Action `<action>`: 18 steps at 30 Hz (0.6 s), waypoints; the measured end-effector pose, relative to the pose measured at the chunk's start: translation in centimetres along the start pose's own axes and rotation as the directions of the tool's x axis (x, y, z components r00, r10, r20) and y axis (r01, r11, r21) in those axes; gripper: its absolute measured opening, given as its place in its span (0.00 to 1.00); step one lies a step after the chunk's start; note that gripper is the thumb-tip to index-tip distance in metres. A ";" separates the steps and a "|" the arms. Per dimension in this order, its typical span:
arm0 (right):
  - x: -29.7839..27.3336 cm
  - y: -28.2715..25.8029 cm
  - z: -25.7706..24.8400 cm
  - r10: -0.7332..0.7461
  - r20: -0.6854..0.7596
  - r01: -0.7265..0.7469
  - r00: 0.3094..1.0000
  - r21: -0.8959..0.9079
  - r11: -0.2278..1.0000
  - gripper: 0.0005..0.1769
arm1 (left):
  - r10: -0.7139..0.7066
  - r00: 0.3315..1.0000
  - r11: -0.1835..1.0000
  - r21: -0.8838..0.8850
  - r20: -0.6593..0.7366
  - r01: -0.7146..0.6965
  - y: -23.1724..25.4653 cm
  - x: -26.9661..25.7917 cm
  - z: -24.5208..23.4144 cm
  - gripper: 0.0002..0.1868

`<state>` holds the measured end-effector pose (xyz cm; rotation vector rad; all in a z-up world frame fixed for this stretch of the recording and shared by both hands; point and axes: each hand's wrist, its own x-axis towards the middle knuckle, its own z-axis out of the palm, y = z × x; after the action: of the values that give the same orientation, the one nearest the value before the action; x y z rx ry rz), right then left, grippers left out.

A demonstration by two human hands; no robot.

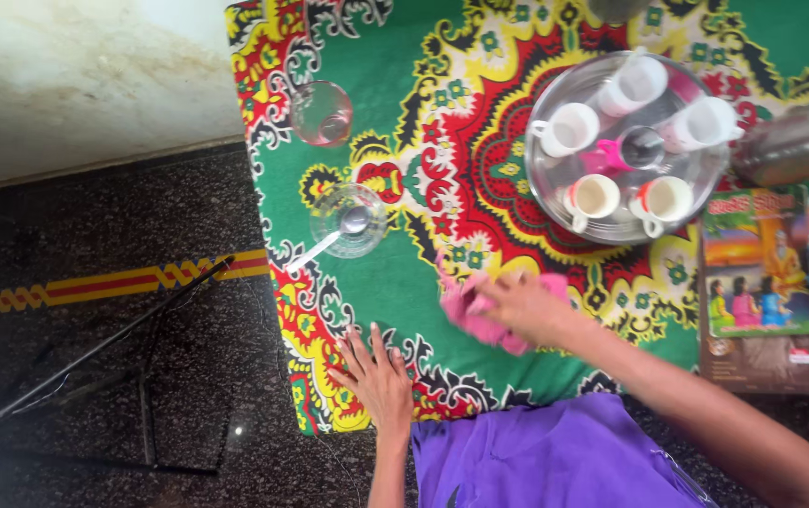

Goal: The person arranges artificial flowers in a small vase on a patterned mat. They then use a pink cloth to wipe the surface of the mat and a book placed nearby.

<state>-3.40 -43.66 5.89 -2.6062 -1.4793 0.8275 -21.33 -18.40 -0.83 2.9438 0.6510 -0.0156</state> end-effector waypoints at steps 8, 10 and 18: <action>-9.3 -6.2 4.4 -0.253 0.063 0.226 0.965 0.283 0.932 0.33 | 0.139 0.988 0.989 -0.033 -0.063 -0.142 3.7 -0.4 0.3 0.31; -10.8 -4.5 3.1 -0.097 -0.042 0.105 0.994 0.309 0.945 0.30 | 0.244 0.969 0.961 -0.126 -0.035 -0.247 6.1 -0.2 0.3 0.31; -15.5 6.4 2.2 0.417 -0.201 -0.384 0.886 0.184 0.905 0.34 | 0.467 0.884 0.868 -0.194 0.004 -0.457 15.4 -3.2 1.1 0.30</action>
<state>-5.64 -60.13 8.89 -2.8209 -0.8014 0.5840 -17.78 -33.72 0.10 2.8199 -0.0744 0.0158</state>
